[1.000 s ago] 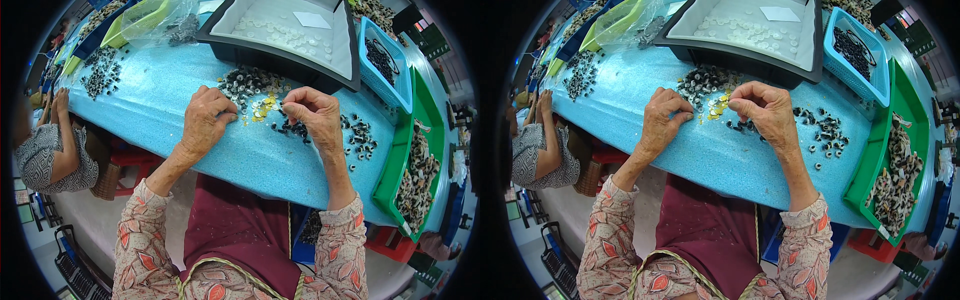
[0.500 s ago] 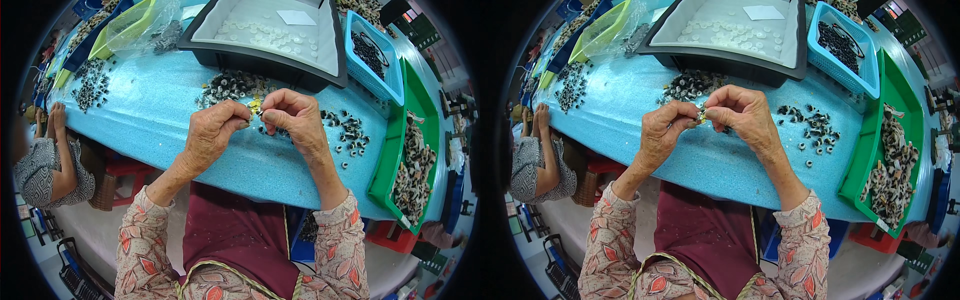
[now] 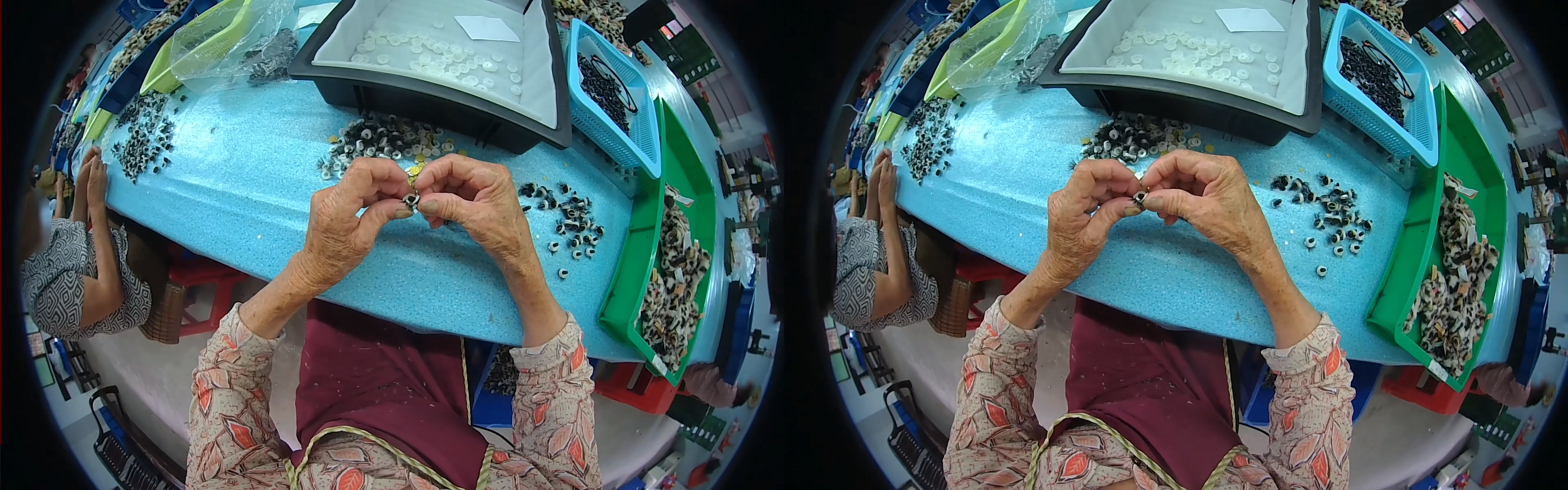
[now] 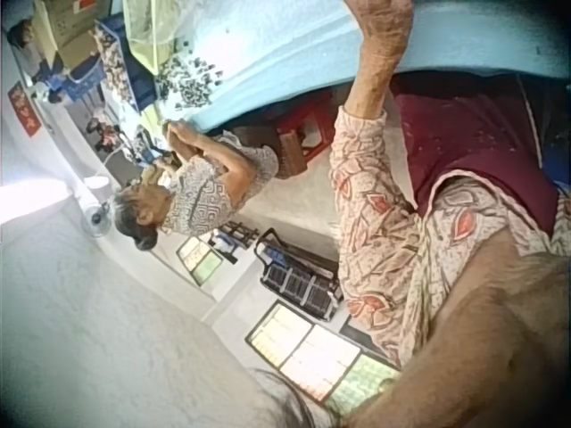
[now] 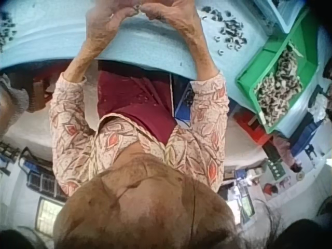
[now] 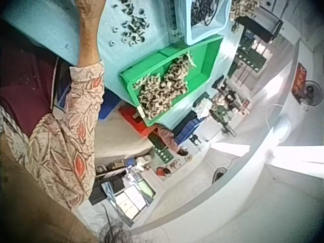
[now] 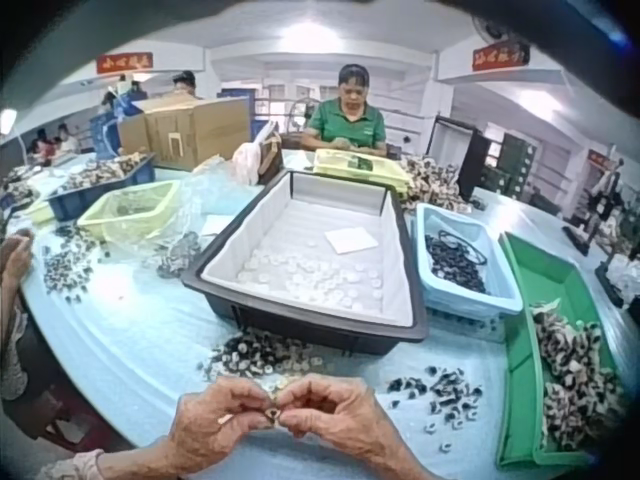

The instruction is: The person sits at a table and repeatedly picks up small black and yellow plastic components. They insert the black pieces into the yellow pieces by hand and place the assembled units onto the table surface.

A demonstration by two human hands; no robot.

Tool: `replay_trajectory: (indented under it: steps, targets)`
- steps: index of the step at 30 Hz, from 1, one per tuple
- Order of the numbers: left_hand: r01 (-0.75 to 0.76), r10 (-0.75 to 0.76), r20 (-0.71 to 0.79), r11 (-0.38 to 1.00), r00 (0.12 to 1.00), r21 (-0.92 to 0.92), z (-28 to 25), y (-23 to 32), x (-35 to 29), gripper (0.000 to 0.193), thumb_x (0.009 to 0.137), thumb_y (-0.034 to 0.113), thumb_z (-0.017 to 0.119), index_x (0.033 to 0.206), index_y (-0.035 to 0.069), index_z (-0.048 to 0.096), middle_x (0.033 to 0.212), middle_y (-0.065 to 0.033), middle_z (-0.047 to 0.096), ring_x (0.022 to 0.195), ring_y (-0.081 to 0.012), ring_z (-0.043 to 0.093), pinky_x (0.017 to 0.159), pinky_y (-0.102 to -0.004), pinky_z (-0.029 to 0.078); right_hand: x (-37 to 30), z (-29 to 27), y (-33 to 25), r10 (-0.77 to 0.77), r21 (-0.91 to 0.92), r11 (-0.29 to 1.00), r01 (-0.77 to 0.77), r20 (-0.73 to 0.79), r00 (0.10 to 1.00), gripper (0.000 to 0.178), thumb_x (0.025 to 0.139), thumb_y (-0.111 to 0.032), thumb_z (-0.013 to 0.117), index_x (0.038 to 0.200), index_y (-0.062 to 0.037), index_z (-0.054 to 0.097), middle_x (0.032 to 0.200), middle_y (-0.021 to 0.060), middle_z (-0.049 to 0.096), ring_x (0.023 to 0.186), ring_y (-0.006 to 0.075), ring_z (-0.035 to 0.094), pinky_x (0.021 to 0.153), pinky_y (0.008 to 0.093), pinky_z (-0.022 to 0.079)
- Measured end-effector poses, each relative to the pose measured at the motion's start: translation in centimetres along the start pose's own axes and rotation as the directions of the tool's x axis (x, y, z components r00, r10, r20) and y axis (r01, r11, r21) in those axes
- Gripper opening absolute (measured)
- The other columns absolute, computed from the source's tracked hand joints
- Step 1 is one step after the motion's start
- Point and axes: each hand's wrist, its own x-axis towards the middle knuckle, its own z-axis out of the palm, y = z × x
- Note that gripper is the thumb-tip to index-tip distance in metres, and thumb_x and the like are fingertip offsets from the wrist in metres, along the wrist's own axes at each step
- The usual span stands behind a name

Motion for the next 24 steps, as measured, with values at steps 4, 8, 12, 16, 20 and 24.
replay_trajectory:
  steps: [4,8,12,16,20,24]
  targets:
    - [0.079,-0.087,-0.037,0.978,0.995,-0.191,0.4,-0.6,-0.3,0.029,0.084,-0.004,0.063,0.109,0.000,0.049,0.089,-0.0114,0.067,0.081,-0.0146,0.067,0.073,-0.0257,0.056,0.0,0.0,0.1,0.001,0.027,1.000,-0.001,0.004,1.000,0.017,0.079,-0.006,0.073,0.094,-0.0021,0.066,0.073,0.0018,0.066,0.062,0.0059,0.060,0.055,0.0194,0.049]
    - [0.117,-0.138,-0.038,0.931,0.990,-0.347,0.2,-1.4,-0.2,0.030,0.083,-0.003,0.065,0.108,0.001,0.049,0.088,-0.0123,0.067,0.079,-0.0146,0.067,0.071,-0.0256,0.056,0.1,0.3,0.3,0.005,0.032,0.999,-0.004,-0.013,1.000,0.018,0.079,-0.006,0.073,0.095,-0.0017,0.066,0.073,0.0019,0.066,0.062,0.0064,0.060,0.055,0.0201,0.050]
    - [0.091,-0.138,-0.093,0.916,0.986,-0.391,0.4,-1.3,-0.3,0.029,0.082,0.000,0.069,0.105,0.002,0.052,0.085,-0.0080,0.067,0.078,-0.0112,0.066,0.068,-0.0227,0.055,0.3,0.3,0.4,0.006,0.081,0.997,-0.007,0.013,1.000,0.020,0.079,-0.007,0.073,0.097,-0.0015,0.066,0.073,0.0024,0.066,0.062,0.0067,0.060,0.055,0.0199,0.051]
    - [0.049,-0.092,-0.123,0.948,0.988,-0.314,0.7,-1.2,-0.5,0.028,0.080,0.000,0.070,0.103,0.002,0.053,0.084,-0.0070,0.067,0.078,-0.0112,0.066,0.069,-0.0226,0.055,0.3,0.2,0.5,0.005,0.063,0.998,-0.006,0.018,1.000,0.020,0.079,-0.008,0.073,0.096,-0.0013,0.067,0.072,0.0022,0.065,0.061,0.0069,0.060,0.055,0.0197,0.051]
    - [-0.005,-0.024,-0.140,0.978,0.990,-0.208,0.7,-1.8,-0.7,0.027,0.080,0.000,0.070,0.101,0.002,0.054,0.084,-0.0067,0.067,0.079,-0.0112,0.066,0.070,-0.0228,0.055,0.5,0.4,0.8,0.002,0.057,0.998,-0.003,0.026,1.000,0.020,0.079,-0.009,0.074,0.095,-0.0011,0.067,0.072,0.0026,0.065,0.061,0.0074,0.061,0.055,0.0199,0.051]
    - [0.035,-0.062,-0.086,0.959,0.994,-0.280,0.5,-1.7,-0.5,0.025,0.082,-0.005,0.065,0.102,0.001,0.052,0.091,-0.0115,0.067,0.081,-0.0142,0.066,0.072,-0.0256,0.057,0.4,0.4,0.8,-0.041,0.038,0.998,0.041,-0.006,0.999,0.018,0.079,-0.008,0.073,0.095,-0.0015,0.067,0.075,0.0038,0.067,0.063,0.0080,0.062,0.056,0.0202,0.051]
